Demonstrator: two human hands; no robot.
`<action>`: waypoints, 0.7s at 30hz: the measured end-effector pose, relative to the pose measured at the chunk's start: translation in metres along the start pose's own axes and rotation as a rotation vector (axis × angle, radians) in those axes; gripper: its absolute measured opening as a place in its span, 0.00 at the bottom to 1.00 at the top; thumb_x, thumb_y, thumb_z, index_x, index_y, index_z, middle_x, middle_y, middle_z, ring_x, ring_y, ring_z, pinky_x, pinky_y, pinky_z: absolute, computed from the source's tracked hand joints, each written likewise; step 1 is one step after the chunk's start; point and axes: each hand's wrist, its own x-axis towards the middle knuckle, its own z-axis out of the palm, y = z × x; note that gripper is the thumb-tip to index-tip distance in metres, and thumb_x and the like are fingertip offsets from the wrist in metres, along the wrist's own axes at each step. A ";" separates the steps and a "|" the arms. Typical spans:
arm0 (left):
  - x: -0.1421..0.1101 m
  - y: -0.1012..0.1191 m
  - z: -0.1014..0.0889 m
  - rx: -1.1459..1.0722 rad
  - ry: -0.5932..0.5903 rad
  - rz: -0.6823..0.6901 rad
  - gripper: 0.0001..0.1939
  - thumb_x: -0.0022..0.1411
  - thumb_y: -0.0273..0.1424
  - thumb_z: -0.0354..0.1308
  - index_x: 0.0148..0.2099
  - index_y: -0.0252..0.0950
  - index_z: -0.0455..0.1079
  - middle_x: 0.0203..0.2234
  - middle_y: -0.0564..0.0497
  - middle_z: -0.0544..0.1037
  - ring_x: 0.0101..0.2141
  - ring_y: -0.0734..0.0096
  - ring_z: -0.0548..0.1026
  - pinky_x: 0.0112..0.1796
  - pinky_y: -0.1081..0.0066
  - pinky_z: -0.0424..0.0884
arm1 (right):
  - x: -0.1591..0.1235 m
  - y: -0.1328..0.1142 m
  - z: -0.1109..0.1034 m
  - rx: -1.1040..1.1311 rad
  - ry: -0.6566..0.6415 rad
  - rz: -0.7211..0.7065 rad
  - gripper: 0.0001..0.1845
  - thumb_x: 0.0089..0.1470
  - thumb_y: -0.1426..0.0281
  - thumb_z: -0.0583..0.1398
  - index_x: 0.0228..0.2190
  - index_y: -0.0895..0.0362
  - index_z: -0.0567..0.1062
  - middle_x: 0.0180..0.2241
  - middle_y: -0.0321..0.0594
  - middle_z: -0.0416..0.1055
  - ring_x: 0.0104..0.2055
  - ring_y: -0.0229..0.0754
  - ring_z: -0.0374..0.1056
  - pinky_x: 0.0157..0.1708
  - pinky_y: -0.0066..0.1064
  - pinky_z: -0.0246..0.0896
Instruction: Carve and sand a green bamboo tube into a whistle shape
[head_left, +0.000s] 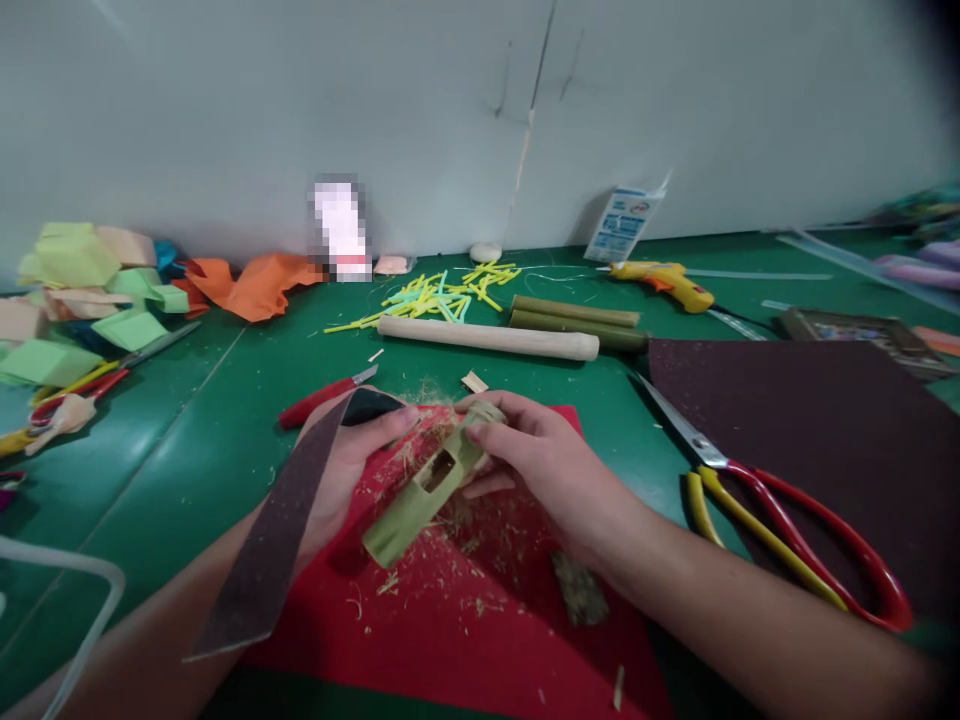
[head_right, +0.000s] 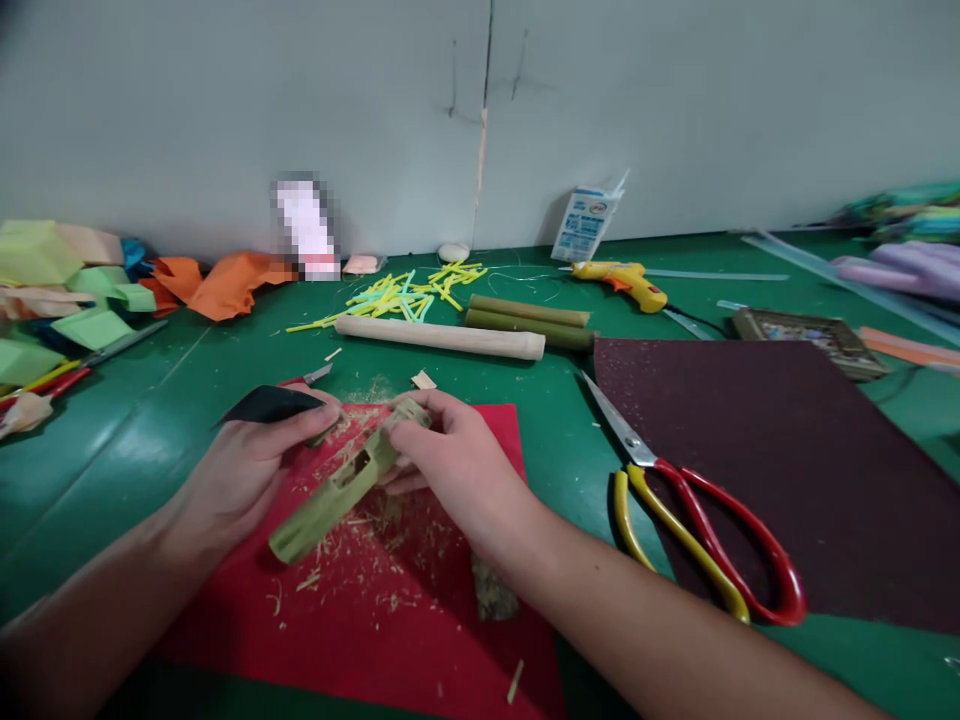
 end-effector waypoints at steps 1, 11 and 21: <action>0.002 0.000 -0.003 -0.006 0.023 0.018 0.11 0.47 0.36 0.69 0.28 0.37 0.72 0.24 0.56 0.74 0.27 0.72 0.71 0.30 0.72 0.68 | 0.001 0.001 0.000 0.000 0.003 0.003 0.07 0.53 0.67 0.61 0.34 0.55 0.69 0.28 0.36 0.76 0.29 0.39 0.74 0.33 0.33 0.73; -0.007 0.009 -0.011 0.192 0.067 0.237 0.11 0.50 0.37 0.66 0.25 0.37 0.69 0.20 0.57 0.68 0.25 0.75 0.63 0.27 0.73 0.58 | 0.004 0.021 -0.002 -0.518 0.119 -0.161 0.15 0.49 0.59 0.64 0.31 0.52 0.65 0.30 0.37 0.75 0.30 0.42 0.71 0.28 0.33 0.64; -0.012 0.005 -0.005 0.444 -0.069 0.283 0.07 0.55 0.36 0.62 0.32 0.37 0.74 0.25 0.54 0.75 0.26 0.73 0.69 0.27 0.75 0.64 | -0.002 0.025 -0.007 -1.032 0.130 -0.410 0.09 0.53 0.64 0.62 0.29 0.54 0.68 0.31 0.36 0.69 0.31 0.39 0.65 0.29 0.31 0.56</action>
